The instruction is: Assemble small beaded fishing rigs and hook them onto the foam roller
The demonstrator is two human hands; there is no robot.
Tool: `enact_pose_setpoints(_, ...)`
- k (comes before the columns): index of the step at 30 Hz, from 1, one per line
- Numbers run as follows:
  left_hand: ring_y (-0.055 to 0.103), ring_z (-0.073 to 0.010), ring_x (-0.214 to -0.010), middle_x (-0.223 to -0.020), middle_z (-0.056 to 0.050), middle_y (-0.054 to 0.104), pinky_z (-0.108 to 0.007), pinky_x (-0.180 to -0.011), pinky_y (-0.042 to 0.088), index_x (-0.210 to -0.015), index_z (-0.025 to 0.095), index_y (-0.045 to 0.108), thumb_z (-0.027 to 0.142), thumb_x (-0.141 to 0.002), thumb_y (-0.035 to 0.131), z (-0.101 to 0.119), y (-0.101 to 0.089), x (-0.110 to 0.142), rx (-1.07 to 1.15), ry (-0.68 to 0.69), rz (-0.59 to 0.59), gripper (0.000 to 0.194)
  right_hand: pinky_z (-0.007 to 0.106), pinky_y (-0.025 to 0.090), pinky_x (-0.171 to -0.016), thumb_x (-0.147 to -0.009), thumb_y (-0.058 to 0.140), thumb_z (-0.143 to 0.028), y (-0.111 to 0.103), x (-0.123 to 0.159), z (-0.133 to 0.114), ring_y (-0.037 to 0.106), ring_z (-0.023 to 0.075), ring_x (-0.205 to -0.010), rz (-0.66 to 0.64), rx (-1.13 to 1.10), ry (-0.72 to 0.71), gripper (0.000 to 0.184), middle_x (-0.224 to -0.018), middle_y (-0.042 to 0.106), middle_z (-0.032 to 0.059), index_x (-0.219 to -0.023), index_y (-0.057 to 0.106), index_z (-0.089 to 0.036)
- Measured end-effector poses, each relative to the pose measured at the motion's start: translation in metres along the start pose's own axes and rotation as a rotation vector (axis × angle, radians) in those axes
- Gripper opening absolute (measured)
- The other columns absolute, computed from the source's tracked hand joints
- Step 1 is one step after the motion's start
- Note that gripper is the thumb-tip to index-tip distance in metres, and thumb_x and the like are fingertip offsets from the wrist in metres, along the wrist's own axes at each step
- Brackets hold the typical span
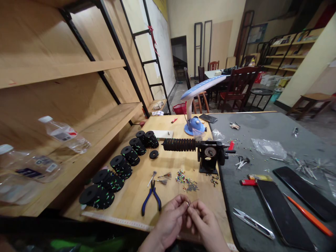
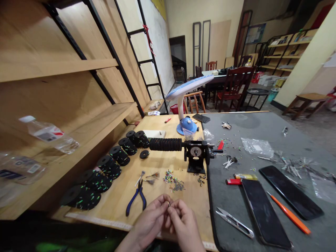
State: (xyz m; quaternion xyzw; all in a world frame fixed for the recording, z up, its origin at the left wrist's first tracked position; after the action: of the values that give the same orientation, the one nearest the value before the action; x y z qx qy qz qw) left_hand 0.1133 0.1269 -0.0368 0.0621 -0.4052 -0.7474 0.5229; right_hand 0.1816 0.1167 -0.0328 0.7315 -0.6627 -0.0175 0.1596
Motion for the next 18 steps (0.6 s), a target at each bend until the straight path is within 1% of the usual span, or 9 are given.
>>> enact_pose_setpoints(2,0.051,-0.0103,-0.041,-0.061,0.002,0.058,-0.023,-0.043,0.039,-0.082,0.017,0.055,0.033,-0.075,0.075,0.002,-0.001,0.0,-0.037,0.042,0.012,0.027,0.019,0.031,-0.041,-0.071,0.059,-0.072,0.0,-0.003,0.003,0.041,0.0074,-0.037,-0.006,-0.042,0.03,0.053,-0.048,0.053,-0.0057,-0.071,0.05,-0.02)
enact_pose_setpoints(6,0.048,-0.0081,-0.039,-0.063,0.003,0.06,-0.022,-0.043,0.037,-0.083,0.017,0.058,0.032,-0.076,0.074,0.007,-0.006,0.0,-0.092,0.114,0.058,0.023,0.019,0.031,-0.039,-0.066,0.064,-0.073,0.006,-0.009,0.01,0.042,0.0069,-0.033,-0.056,-0.128,0.083,0.055,-0.048,0.056,-0.0049,-0.073,0.049,-0.02)
enact_pose_setpoints(8,0.047,-0.0078,-0.04,-0.061,0.003,0.059,-0.022,-0.046,0.037,-0.082,0.016,0.06,0.03,-0.077,0.074,0.01,-0.009,0.001,-0.111,0.139,0.083,0.021,0.018,0.031,-0.037,-0.065,0.064,-0.072,0.009,-0.011,0.011,0.041,0.0064,-0.032,-0.083,-0.149,0.093,0.055,-0.048,0.056,-0.0051,-0.073,0.048,-0.02)
enact_pose_setpoints(10,0.049,-0.0085,-0.046,-0.062,0.002,0.059,-0.023,-0.052,0.038,-0.08,0.016,0.062,0.028,-0.076,0.075,0.015,-0.013,0.003,-0.145,0.172,0.122,0.018,0.018,0.029,-0.037,-0.066,0.064,-0.072,0.011,-0.013,0.012,0.04,0.0058,-0.031,-0.104,-0.143,0.096,0.055,-0.047,0.056,-0.0051,-0.071,0.048,-0.02)
enact_pose_setpoints(13,0.053,-0.0113,-0.062,-0.068,0.0,0.059,-0.023,-0.062,0.04,-0.072,0.014,0.064,0.024,-0.072,0.078,0.03,-0.016,0.007,-0.24,0.249,0.176,0.016,0.017,0.026,-0.036,-0.068,0.062,-0.072,0.012,-0.013,0.011,0.036,0.0051,-0.03,-0.124,-0.094,0.106,0.054,-0.045,0.054,-0.0065,-0.071,0.047,-0.021)
enact_pose_setpoints(15,0.054,-0.0136,-0.072,-0.071,-0.001,0.059,-0.023,-0.069,0.04,-0.068,0.014,0.064,0.023,-0.072,0.078,0.044,-0.014,0.01,-0.327,0.318,0.183,0.016,0.017,0.024,-0.036,-0.07,0.06,-0.071,0.011,-0.012,0.007,0.034,0.0053,-0.031,-0.125,-0.03,0.105,0.052,-0.044,0.051,-0.008,-0.072,0.047,-0.021)
enact_pose_setpoints(16,0.053,-0.0137,-0.074,-0.073,-0.001,0.06,-0.022,-0.07,0.04,-0.069,0.014,0.064,0.023,-0.074,0.077,0.051,-0.011,0.012,-0.366,0.352,0.183,0.016,0.018,0.025,-0.037,-0.072,0.059,-0.07,0.009,-0.012,0.003,0.035,0.0059,-0.033,-0.117,0.019,0.086,0.05,-0.045,0.051,-0.0081,-0.073,0.047,-0.021)
enact_pose_setpoints(18,0.05,-0.0107,-0.065,-0.076,-0.001,0.061,-0.021,-0.061,0.037,-0.072,0.015,0.063,0.027,-0.077,0.073,0.064,-0.006,0.014,-0.405,0.388,0.177,0.017,0.019,0.031,-0.043,-0.079,0.056,-0.063,0.007,-0.012,-0.01,0.043,0.0083,-0.04,-0.099,0.163,-0.004,0.044,-0.049,0.052,-0.006,-0.073,0.05,-0.02)
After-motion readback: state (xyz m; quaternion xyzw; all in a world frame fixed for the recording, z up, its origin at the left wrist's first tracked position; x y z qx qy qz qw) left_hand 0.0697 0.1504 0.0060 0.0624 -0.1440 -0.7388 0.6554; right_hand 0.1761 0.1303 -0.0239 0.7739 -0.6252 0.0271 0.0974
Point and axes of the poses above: each hand's wrist, its own x-axis away from the middle knuckle, its own y-axis out of the palm, z = x × y, the point moved 9 cm from there along -x, towards the middle knuckle
